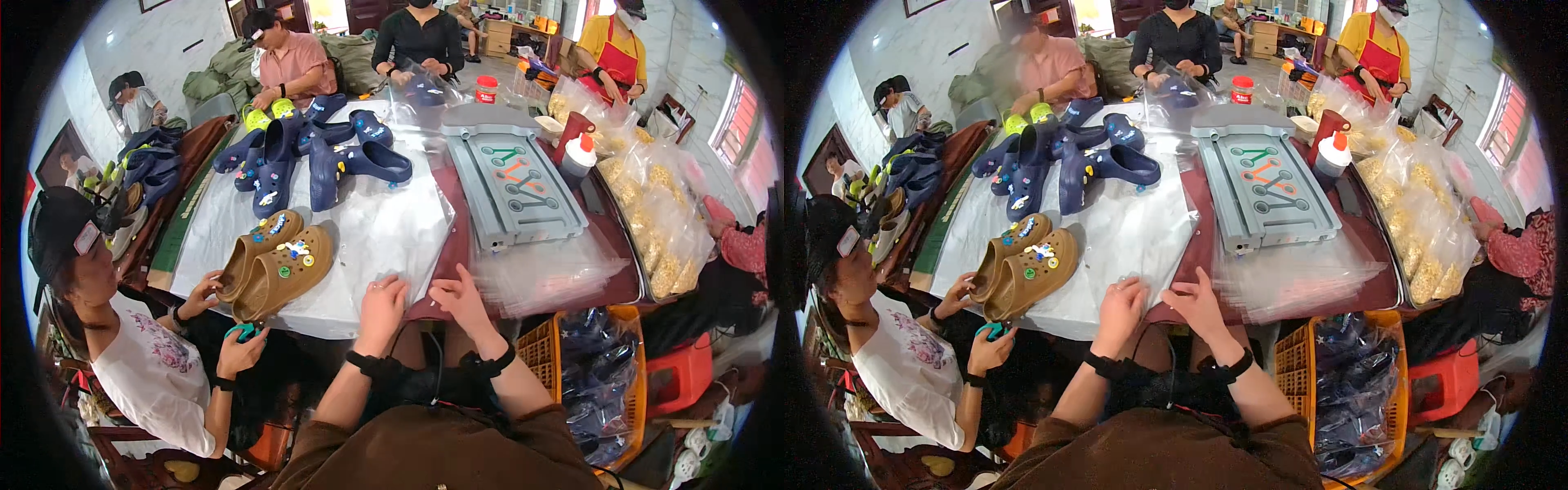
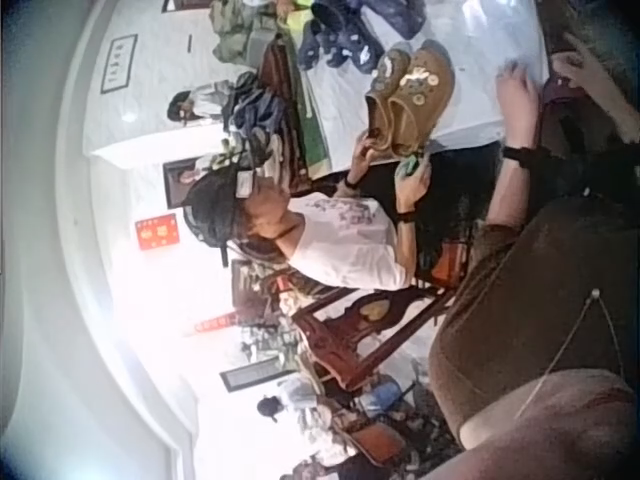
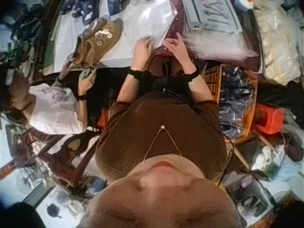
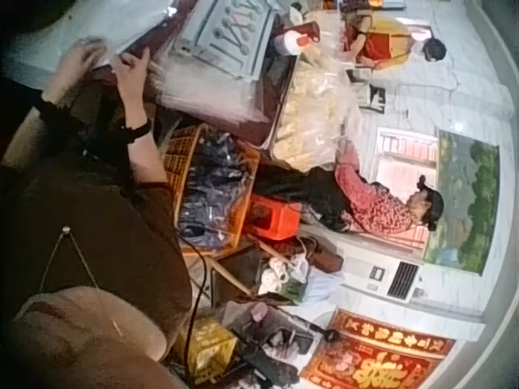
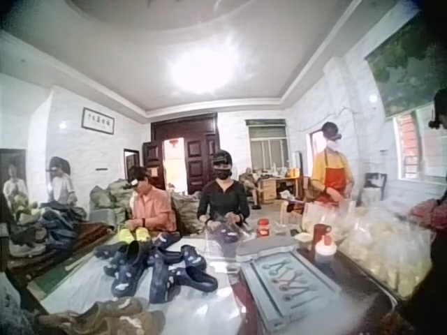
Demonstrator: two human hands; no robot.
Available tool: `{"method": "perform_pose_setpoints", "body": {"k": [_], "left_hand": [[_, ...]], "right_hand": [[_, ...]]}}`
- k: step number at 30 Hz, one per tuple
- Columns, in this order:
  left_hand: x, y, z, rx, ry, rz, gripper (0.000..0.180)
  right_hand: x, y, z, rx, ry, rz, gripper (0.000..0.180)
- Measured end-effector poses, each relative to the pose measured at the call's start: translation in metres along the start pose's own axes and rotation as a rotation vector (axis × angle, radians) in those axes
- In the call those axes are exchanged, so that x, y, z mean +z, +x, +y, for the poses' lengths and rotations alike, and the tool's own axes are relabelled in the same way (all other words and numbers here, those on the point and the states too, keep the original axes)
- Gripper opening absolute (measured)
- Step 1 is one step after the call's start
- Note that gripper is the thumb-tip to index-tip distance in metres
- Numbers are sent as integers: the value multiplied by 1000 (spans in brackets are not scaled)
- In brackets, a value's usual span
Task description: The recorder is packing finished shoes into plastic bags and placing them into a transport crate at a manufacturing station.
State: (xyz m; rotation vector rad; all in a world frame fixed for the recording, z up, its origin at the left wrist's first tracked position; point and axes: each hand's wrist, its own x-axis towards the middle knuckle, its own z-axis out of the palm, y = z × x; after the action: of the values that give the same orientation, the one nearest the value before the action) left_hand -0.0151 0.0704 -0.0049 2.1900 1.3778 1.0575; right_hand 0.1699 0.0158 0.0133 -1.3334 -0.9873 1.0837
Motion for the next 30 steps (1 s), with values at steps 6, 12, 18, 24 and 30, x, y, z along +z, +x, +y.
{"method": "perform_pose_setpoints", "body": {"k": [6,12,18,24,30], "left_hand": [[8,-5,17,291,146,108,13],[16,-2,5,99,76,56,14],[-1,7,-10,-78,-5,256,14],[-6,7,15,-112,-10,35,21],[-5,1,17,130,41,47,31]], "right_hand": [[17,6,0,-194,-469,-136,104],[3,13,23,-300,-348,68,33],[-25,3,21,-229,-756,377,30],[-4,-16,-5,-622,-948,392,50],[3,-19,-21,-1126,-851,105,35]]}}
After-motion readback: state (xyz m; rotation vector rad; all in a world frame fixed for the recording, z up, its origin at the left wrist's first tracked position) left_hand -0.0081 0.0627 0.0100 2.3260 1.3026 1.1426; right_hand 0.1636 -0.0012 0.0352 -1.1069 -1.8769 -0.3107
